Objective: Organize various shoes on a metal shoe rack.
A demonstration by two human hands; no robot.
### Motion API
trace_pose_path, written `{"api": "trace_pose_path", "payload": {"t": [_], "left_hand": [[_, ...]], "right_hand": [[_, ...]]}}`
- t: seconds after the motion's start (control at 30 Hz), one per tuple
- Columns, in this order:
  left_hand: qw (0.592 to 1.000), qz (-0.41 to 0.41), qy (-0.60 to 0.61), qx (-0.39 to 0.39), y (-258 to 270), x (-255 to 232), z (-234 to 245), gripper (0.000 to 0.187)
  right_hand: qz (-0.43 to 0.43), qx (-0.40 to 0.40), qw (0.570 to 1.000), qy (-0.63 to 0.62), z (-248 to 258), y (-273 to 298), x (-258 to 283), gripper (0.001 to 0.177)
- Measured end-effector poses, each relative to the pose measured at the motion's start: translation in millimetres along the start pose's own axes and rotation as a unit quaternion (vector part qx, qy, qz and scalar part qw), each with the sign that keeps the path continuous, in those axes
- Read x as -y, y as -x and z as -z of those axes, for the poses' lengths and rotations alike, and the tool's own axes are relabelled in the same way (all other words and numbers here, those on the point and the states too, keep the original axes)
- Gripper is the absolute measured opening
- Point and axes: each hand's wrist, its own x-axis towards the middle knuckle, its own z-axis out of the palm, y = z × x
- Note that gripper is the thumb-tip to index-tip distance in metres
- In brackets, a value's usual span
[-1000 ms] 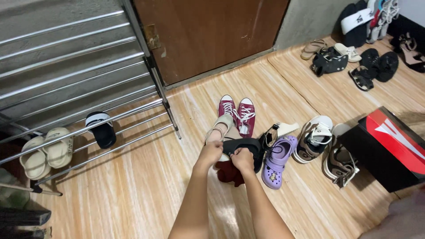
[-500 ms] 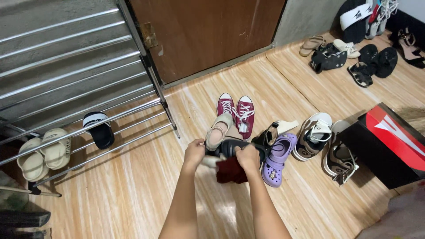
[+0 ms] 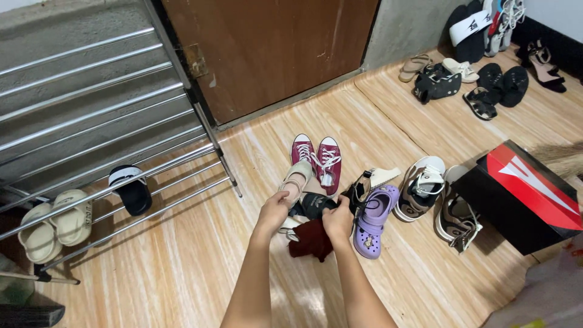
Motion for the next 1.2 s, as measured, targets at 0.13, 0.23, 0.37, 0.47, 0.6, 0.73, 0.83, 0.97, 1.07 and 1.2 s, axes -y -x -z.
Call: {"api": "trace_pose_path", "payload": {"t": [0.13,0.23,0.37,0.47,0.6,0.73,0.83,0.97,1.07,1.2], "left_hand": [[0.998,-0.006,0.052,0.036,-5,2,-10,0.043],[0.999,0.016,0.023,0.017,0,-8,-14,0.044],[0.994,-0.002,-0.095,-0.056,-3,-1,-8,0.046],[0.992,-0.008,-0.109,-0.066,3,0,0,0.043],[0.991,0.022,-0.124,-0.052,5,8,9,0.044],[0.993,0.052,-0.100,-0.042,18,-7,15,0.045],[0.996,0.058,-0.057,-0.035,20,-12,18,0.046],[0.998,0.025,-0.036,-0.033,19,-19,17,0.045],[0.999,0.006,-0.022,-0.032,20,-24,14,0.044],[1.000,-0.010,-0.004,-0.015,25,-26,15,0.044]], "right_hand": [[0.025,0.027,0.999,-0.031,-16,-1,10,0.059],[0.113,0.057,0.991,0.031,-24,7,49,0.055],[0.129,0.210,0.956,0.157,-60,16,59,0.052],[0.124,0.260,0.934,0.210,-63,33,50,0.059],[0.065,0.189,0.958,0.206,-41,44,46,0.050],[0.024,0.138,0.985,0.098,-25,41,36,0.040],[0.109,0.037,0.993,0.027,-33,27,10,0.041],[0.171,-0.037,0.981,-0.086,-23,22,3,0.036],[0.198,-0.071,0.974,-0.088,-8,28,8,0.032],[0.223,-0.100,0.965,-0.099,7,30,8,0.031]]}}
